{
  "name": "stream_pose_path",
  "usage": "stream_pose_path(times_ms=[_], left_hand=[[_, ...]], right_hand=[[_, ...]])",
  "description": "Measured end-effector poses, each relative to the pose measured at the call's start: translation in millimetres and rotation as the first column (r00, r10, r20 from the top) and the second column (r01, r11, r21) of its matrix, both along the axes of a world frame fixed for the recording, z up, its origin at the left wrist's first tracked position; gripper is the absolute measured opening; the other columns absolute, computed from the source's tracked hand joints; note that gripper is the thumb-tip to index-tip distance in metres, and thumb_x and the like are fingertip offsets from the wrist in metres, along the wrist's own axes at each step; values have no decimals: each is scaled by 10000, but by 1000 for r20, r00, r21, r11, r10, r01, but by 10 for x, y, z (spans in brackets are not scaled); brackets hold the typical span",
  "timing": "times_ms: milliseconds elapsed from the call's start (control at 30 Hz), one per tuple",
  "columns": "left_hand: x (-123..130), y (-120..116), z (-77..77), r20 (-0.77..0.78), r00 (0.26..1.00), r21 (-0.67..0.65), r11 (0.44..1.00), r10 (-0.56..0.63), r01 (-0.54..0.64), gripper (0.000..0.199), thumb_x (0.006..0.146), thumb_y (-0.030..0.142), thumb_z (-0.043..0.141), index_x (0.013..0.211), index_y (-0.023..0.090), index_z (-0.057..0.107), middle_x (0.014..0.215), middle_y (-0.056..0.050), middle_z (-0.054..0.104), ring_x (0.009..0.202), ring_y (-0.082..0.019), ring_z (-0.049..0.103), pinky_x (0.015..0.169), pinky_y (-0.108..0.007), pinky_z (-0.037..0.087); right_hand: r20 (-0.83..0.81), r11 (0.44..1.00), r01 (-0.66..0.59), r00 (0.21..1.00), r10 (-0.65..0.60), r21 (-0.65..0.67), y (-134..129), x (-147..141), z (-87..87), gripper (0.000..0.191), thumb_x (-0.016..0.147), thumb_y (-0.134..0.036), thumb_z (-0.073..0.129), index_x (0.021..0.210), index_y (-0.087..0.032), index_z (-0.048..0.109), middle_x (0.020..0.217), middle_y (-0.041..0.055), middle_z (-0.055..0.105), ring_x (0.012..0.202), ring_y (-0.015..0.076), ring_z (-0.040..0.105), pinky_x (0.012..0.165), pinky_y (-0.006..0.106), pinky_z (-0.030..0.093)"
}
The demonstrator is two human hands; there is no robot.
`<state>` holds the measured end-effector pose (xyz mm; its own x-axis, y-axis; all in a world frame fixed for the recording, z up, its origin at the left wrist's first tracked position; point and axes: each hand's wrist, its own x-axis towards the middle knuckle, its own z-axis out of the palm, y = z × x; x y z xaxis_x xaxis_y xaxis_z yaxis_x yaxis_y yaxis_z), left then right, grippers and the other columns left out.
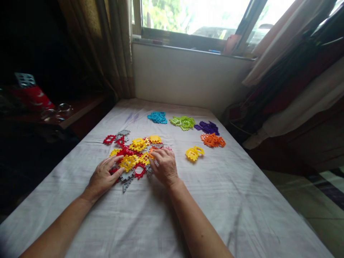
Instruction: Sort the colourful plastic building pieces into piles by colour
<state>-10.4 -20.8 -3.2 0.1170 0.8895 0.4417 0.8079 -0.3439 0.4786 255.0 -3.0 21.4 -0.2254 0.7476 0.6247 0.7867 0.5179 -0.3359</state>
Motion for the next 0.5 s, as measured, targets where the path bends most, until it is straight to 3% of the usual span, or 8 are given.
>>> stream_pose_path(times_ms=[100, 167, 267, 367, 500], left_hand=[[18, 1, -10, -7, 1000, 1, 1000, 16, -16, 429, 838, 434, 600, 1223, 250, 639, 1229, -61, 699, 1181, -261, 611, 1062, -450, 458], [30, -2, -9, -7, 1000, 6, 1000, 18, -18, 415, 842, 420, 599, 1218, 248, 639, 1223, -62, 701, 1172, -258, 615, 1063, -453, 455], [41, -8, -7, -12, 1000, 12, 1000, 8, -8, 403, 851, 395, 592, 1225, 249, 631, 1223, -60, 701, 1171, -252, 614, 1076, -457, 444], [37, -10, -8, -16, 1000, 22, 1000, -2, 3, 444, 857, 413, 588, 1265, 239, 605, 1243, -66, 692, 1184, -256, 608, 1081, -468, 437], [23, -10, -16, -40, 999, 48, 998, -32, 34, 409, 871, 459, 566, 1217, 254, 641, 1259, -61, 685, 1209, -263, 593, 1104, -488, 408]], right_hand=[[63, 986, -142, 987, 148, -90, -6, -414, 30, 288, 853, -389, 687, 1104, -249, 705, 1128, 45, 737, 1090, 236, 609, 992, 394, 413], [74, 978, -142, 985, 155, -155, 2, -592, 15, 331, 811, -383, 728, 1112, -248, 704, 1086, 56, 749, 1071, 249, 620, 963, 403, 432], [1, 970, -101, 995, 104, -223, 25, -723, -23, 238, 808, -287, 702, 1043, -255, 723, 968, 46, 765, 969, 232, 654, 906, 381, 466], [-202, 967, -96, 978, 48, -235, 94, -638, -32, 180, 817, -246, 642, 972, -263, 733, 932, 21, 769, 884, 196, 677, 876, 347, 494], [-456, 948, 42, 869, -190, -315, 256, -71, -1, 237, 826, -364, 589, 968, -246, 737, 910, 25, 774, 795, 177, 696, 777, 306, 535]])
